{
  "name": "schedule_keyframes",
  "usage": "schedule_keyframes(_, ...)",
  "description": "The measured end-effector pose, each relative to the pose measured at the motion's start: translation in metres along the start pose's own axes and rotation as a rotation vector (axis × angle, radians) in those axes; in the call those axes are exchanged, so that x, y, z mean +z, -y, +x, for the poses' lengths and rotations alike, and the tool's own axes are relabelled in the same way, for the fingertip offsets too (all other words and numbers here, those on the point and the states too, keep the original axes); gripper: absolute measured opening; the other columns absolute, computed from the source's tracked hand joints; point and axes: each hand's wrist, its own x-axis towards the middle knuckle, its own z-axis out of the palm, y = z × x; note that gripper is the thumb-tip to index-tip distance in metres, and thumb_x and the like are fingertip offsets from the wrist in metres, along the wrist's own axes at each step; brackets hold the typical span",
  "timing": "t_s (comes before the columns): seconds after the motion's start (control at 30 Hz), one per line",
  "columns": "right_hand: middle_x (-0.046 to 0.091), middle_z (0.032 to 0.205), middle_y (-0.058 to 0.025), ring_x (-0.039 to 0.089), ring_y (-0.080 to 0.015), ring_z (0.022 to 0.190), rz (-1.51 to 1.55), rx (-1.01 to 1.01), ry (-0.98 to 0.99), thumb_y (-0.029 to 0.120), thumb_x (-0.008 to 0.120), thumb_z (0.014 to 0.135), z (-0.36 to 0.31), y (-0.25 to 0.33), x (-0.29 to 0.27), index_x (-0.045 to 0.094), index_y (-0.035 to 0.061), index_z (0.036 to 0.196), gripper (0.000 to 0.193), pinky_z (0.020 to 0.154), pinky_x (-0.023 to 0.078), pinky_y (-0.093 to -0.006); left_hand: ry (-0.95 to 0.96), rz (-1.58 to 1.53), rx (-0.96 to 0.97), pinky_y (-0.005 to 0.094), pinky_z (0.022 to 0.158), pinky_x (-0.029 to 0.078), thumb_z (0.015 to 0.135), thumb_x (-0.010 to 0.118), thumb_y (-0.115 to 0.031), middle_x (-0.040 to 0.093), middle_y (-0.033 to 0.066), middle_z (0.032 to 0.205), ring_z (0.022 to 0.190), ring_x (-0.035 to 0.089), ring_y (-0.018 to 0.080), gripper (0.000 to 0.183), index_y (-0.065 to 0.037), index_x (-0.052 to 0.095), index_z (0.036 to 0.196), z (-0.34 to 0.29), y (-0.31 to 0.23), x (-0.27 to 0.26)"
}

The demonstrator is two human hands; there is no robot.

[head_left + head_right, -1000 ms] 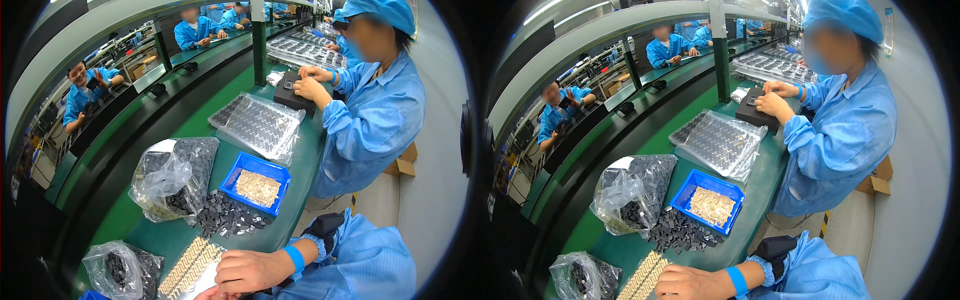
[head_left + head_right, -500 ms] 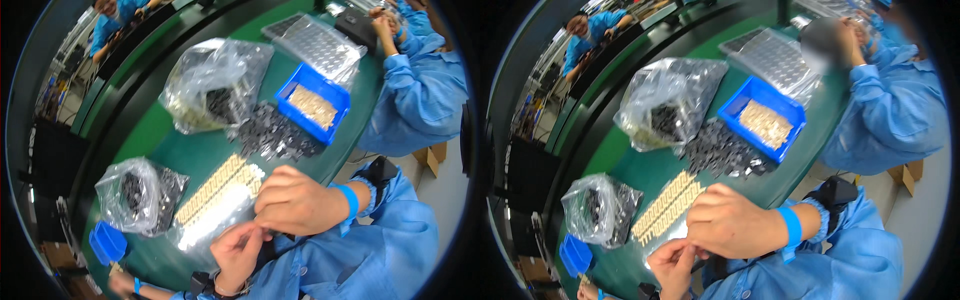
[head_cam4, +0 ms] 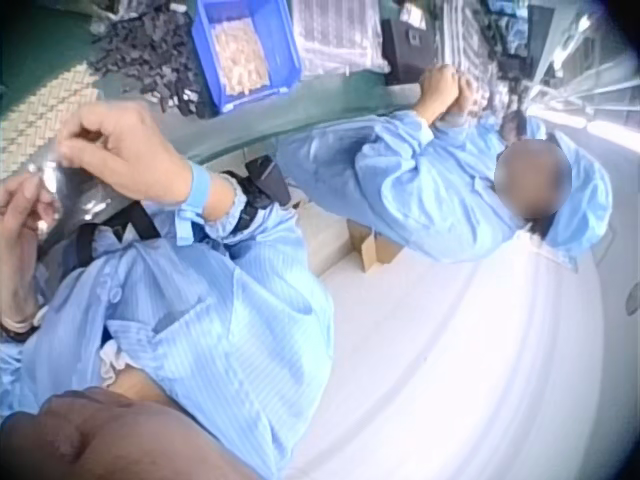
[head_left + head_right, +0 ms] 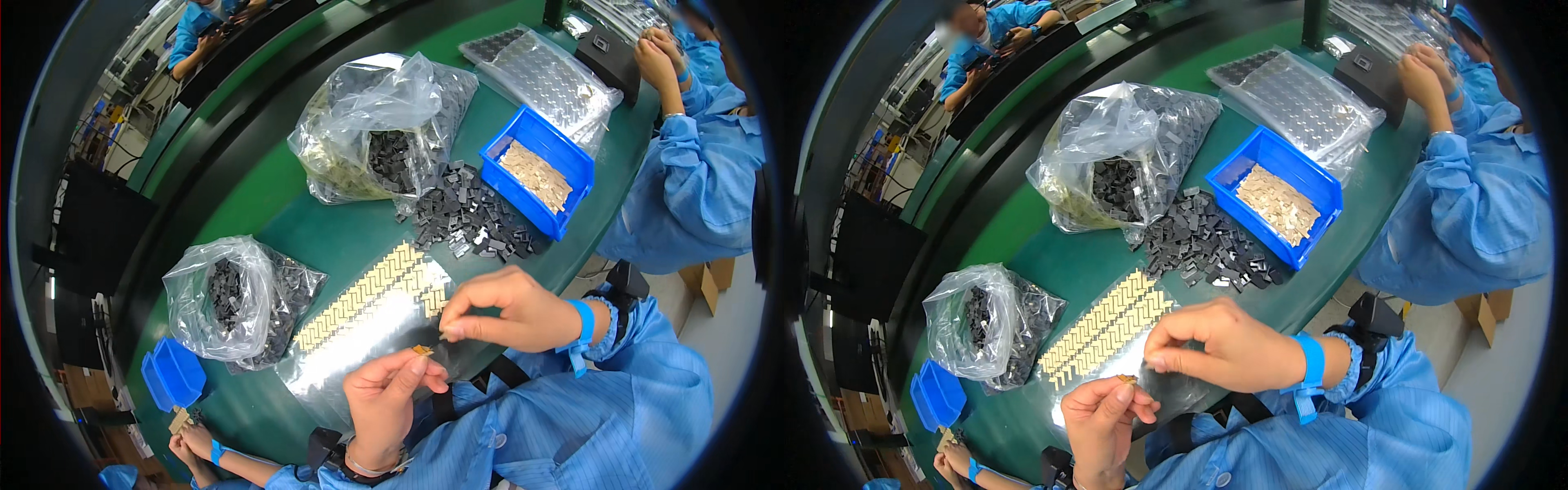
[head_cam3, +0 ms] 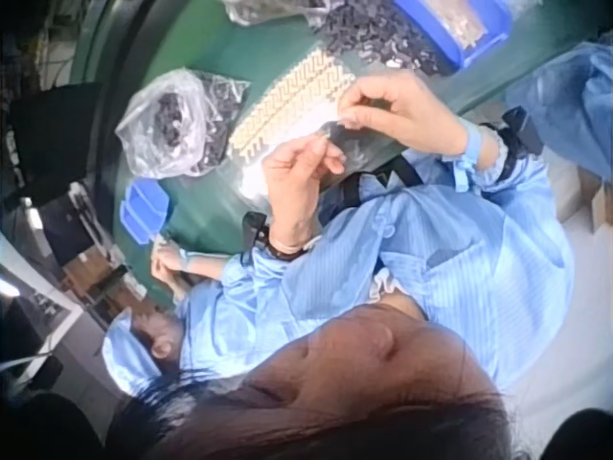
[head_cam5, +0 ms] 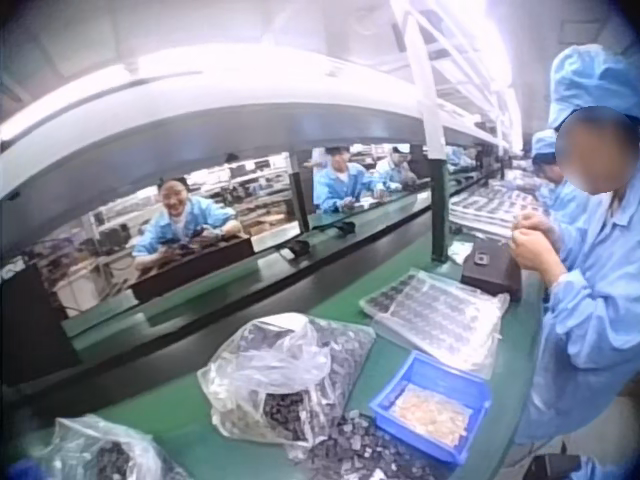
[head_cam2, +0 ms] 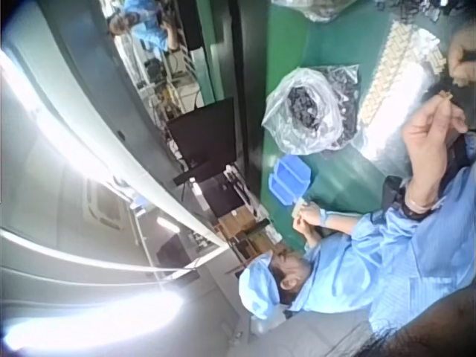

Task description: The person is manually assembling small plastic and metal components at an industrial workstation.

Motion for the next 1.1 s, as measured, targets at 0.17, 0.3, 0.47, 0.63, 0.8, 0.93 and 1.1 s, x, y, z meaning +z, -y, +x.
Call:
schedule_keyframes(0.17, 0.064, 0.079, -0.0100, 0.062, -0.0184, 0.072, 0.124, 0.016, -0.027, 0.009, 0.062, 0.081, -0.003, -0.006, 0.016, 0.064, -0.0008, 0.088, 0.012, 0.067, 0.048, -0.0279, -0.081, -0.031, 0.107, 0.0291, 0.063, 0.053, 0.085, 0.057, -0.004, 0.064, 0.0169, 0.082, 0.066, 0.063, 0.0190, 0.016, 0.010, 0.061, 0.093, 0.003, 0.007, 0.004)
schedule_keyframes(0.3, 0.064, 0.079, -0.0104, 0.063, -0.0193, 0.070, 0.062, -0.057, -0.081, 0.008, 0.063, 0.080, -0.003, -0.007, 0.020, 0.064, -0.0007, 0.089, 0.013, 0.064, 0.049, -0.0279, -0.140, 0.045, 0.135, 0.0312, 0.058, 0.055, 0.085, 0.056, -0.005, 0.064, 0.0176, 0.077, 0.059, 0.062, 0.0215, 0.015, 0.009, 0.060, 0.091, 0.003, 0.010, 0.008)
schedule_keyframes(0.47, 0.063, 0.076, -0.0104, 0.062, -0.0200, 0.069, 0.021, -0.063, -0.085, 0.007, 0.062, 0.079, -0.001, -0.004, 0.021, 0.062, -0.0012, 0.085, 0.010, 0.063, 0.049, -0.0286, -0.071, -0.045, 0.117, 0.0287, 0.065, 0.054, 0.084, 0.057, -0.001, 0.065, 0.0163, 0.085, 0.068, 0.063, 0.0187, 0.017, 0.010, 0.060, 0.097, 0.003, 0.011, 0.007)
schedule_keyframes(0.63, 0.063, 0.075, -0.0100, 0.062, -0.0188, 0.068, 0.042, -0.013, -0.007, 0.007, 0.062, 0.078, 0.003, -0.002, 0.017, 0.061, -0.0014, 0.081, 0.009, 0.062, 0.048, -0.0284, -0.105, 0.041, 0.210, 0.0274, 0.072, 0.051, 0.080, 0.060, 0.003, 0.062, 0.0145, 0.092, 0.077, 0.061, 0.0172, 0.018, 0.008, 0.061, 0.098, 0.002, 0.010, 0.003)
schedule_keyframes(0.8, 0.064, 0.076, -0.0087, 0.062, -0.0156, 0.070, 0.066, 0.023, 0.002, 0.010, 0.064, 0.079, 0.004, -0.004, 0.022, 0.063, -0.0004, 0.084, 0.012, 0.063, 0.048, -0.0273, -0.101, 0.143, 0.280, 0.0268, 0.076, 0.048, 0.079, 0.061, 0.005, 0.058, 0.0122, 0.093, 0.082, 0.058, 0.0164, 0.017, 0.006, 0.063, 0.095, 0.002, 0.010, -0.005)
schedule_keyframes(0.93, 0.065, 0.079, -0.0083, 0.062, -0.0154, 0.072, 0.072, 0.006, -0.037, 0.011, 0.064, 0.079, 0.003, -0.006, 0.025, 0.065, 0.0008, 0.087, 0.013, 0.065, 0.048, -0.0274, -0.199, 0.010, 0.321, 0.0230, 0.072, 0.045, 0.079, 0.063, 0.003, 0.057, 0.0104, 0.091, 0.080, 0.056, 0.0142, 0.012, 0.006, 0.064, 0.090, 0.003, 0.008, 0.006)
schedule_keyframes(1.1, 0.066, 0.081, -0.0086, 0.063, -0.0156, 0.074, 0.138, 0.048, -0.012, 0.012, 0.064, 0.080, 0.004, -0.008, 0.033, 0.066, 0.0013, 0.089, 0.014, 0.067, 0.049, -0.0276, -0.271, 0.111, 0.412, 0.0207, 0.067, 0.041, 0.079, 0.063, 0.002, 0.054, 0.0079, 0.090, 0.077, 0.051, 0.0112, 0.010, 0.005, 0.064, 0.088, 0.002, 0.015, 0.006)
